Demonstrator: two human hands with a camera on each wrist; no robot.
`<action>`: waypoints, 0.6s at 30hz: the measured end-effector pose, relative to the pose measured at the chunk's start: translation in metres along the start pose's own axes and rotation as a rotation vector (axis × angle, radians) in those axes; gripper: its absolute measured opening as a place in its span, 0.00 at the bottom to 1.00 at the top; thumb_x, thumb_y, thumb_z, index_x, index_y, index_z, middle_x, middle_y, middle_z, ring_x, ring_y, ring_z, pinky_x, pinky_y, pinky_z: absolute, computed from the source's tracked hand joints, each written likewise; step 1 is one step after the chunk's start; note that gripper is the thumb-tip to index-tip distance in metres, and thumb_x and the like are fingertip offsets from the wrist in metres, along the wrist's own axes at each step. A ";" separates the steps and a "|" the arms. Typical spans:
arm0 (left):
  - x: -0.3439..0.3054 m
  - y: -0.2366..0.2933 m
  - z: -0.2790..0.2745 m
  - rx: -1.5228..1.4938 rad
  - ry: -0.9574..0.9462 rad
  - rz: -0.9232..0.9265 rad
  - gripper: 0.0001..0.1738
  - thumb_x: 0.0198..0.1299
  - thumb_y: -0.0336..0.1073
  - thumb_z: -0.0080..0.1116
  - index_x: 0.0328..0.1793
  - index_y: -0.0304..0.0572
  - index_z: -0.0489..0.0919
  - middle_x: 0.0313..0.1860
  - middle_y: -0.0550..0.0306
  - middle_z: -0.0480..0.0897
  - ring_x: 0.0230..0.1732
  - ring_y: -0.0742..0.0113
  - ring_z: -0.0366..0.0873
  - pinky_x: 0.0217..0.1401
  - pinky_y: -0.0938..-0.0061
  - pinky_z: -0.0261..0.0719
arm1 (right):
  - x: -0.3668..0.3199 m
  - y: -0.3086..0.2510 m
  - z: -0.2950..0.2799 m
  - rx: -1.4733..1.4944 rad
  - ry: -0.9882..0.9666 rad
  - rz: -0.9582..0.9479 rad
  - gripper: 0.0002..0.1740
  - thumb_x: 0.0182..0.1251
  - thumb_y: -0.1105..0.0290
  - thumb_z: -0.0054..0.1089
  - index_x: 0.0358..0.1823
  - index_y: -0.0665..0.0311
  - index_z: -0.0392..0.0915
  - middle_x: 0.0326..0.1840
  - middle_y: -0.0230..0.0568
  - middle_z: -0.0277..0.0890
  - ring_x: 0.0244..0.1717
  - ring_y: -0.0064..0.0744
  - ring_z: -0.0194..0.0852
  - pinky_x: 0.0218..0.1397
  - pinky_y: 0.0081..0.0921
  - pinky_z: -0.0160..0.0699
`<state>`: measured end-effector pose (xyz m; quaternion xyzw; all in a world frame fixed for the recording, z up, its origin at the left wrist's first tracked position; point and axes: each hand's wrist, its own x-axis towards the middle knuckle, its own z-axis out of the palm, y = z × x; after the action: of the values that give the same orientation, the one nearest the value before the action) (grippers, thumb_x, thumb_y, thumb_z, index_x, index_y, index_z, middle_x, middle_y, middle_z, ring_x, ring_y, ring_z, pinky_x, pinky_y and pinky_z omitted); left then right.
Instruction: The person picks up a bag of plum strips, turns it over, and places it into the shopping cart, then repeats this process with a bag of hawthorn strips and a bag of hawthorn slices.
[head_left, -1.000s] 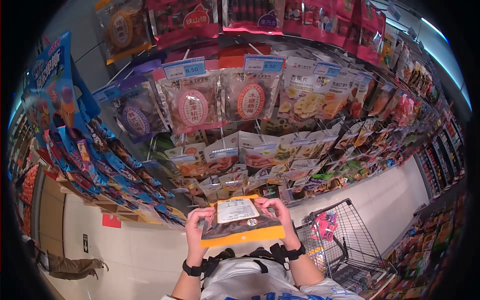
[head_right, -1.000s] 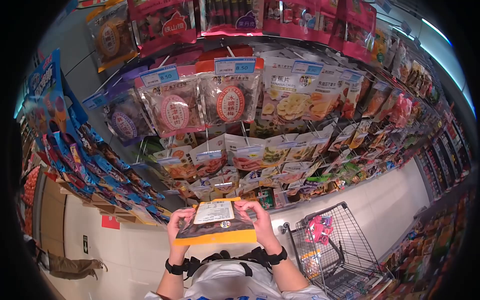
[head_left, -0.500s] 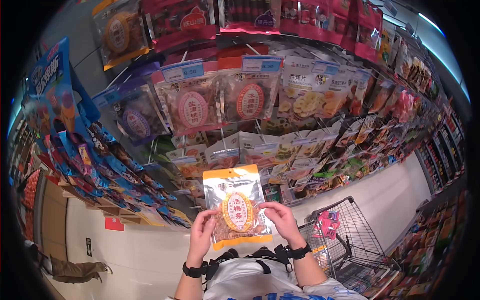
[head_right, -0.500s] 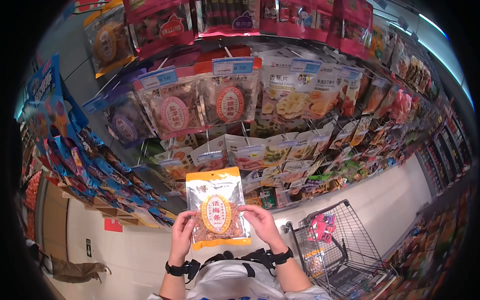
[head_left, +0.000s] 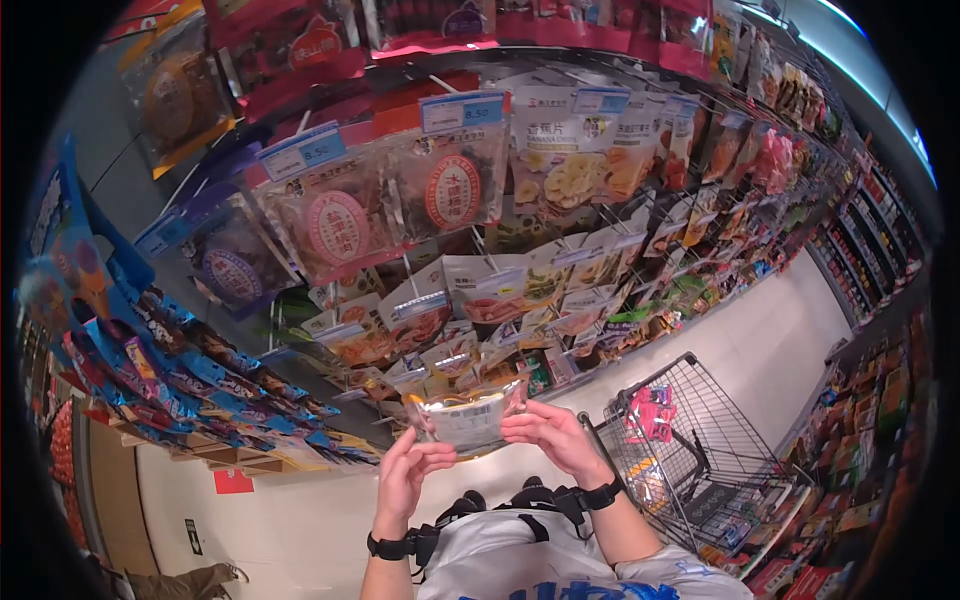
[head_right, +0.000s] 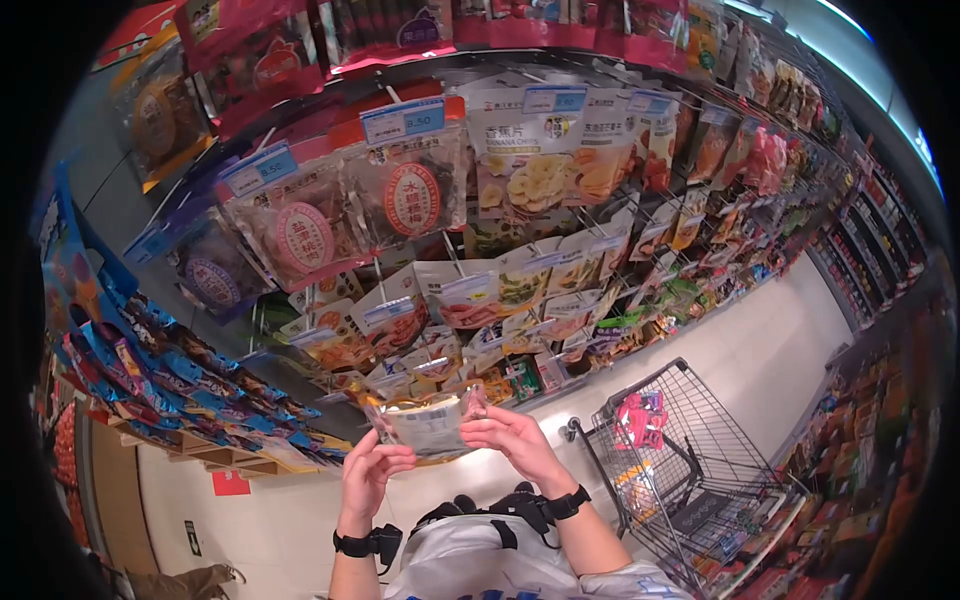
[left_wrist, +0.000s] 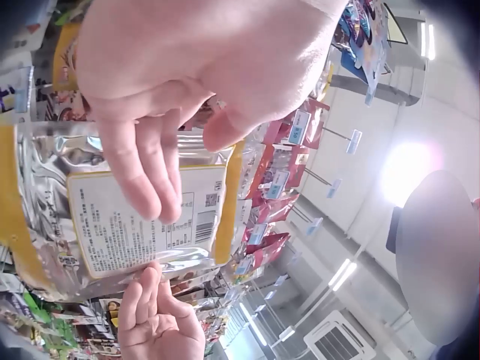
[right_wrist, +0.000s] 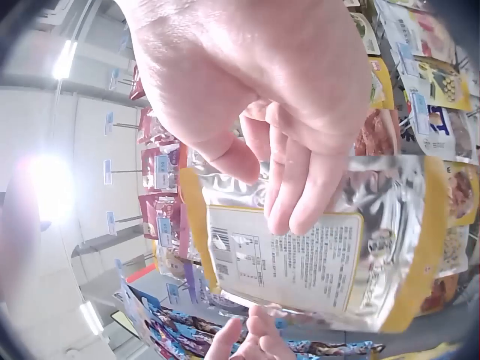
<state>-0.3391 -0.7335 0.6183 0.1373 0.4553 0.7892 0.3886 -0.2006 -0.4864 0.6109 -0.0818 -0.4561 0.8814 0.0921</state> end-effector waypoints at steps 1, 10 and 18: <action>0.001 -0.003 -0.004 0.077 -0.033 -0.083 0.29 0.72 0.34 0.35 0.77 0.29 0.55 0.60 0.33 0.77 0.56 0.44 0.82 0.58 0.59 0.82 | -0.003 0.003 0.000 0.009 0.027 0.015 0.23 0.74 0.77 0.47 0.69 0.75 0.66 0.60 0.58 0.76 0.61 0.44 0.79 0.65 0.37 0.79; 0.037 -0.041 0.013 -0.035 -0.133 -0.165 0.44 0.69 0.71 0.36 0.77 0.43 0.56 0.68 0.39 0.71 0.63 0.48 0.77 0.60 0.54 0.82 | -0.050 0.027 -0.009 -0.048 0.317 -0.037 0.23 0.81 0.65 0.40 0.66 0.76 0.69 0.64 0.47 0.73 0.62 0.35 0.75 0.67 0.37 0.76; 0.072 -0.088 0.089 0.011 -0.323 -0.273 0.17 0.78 0.50 0.41 0.54 0.46 0.71 0.53 0.60 0.75 0.53 0.70 0.74 0.52 0.74 0.76 | -0.113 0.007 -0.079 -0.264 0.451 -0.154 0.19 0.74 0.73 0.55 0.64 0.67 0.70 0.59 0.33 0.73 0.53 0.18 0.74 0.55 0.18 0.75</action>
<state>-0.2927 -0.6013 0.5843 0.2012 0.4056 0.6945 0.5591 -0.0736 -0.4553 0.5667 -0.2526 -0.5399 0.7641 0.2466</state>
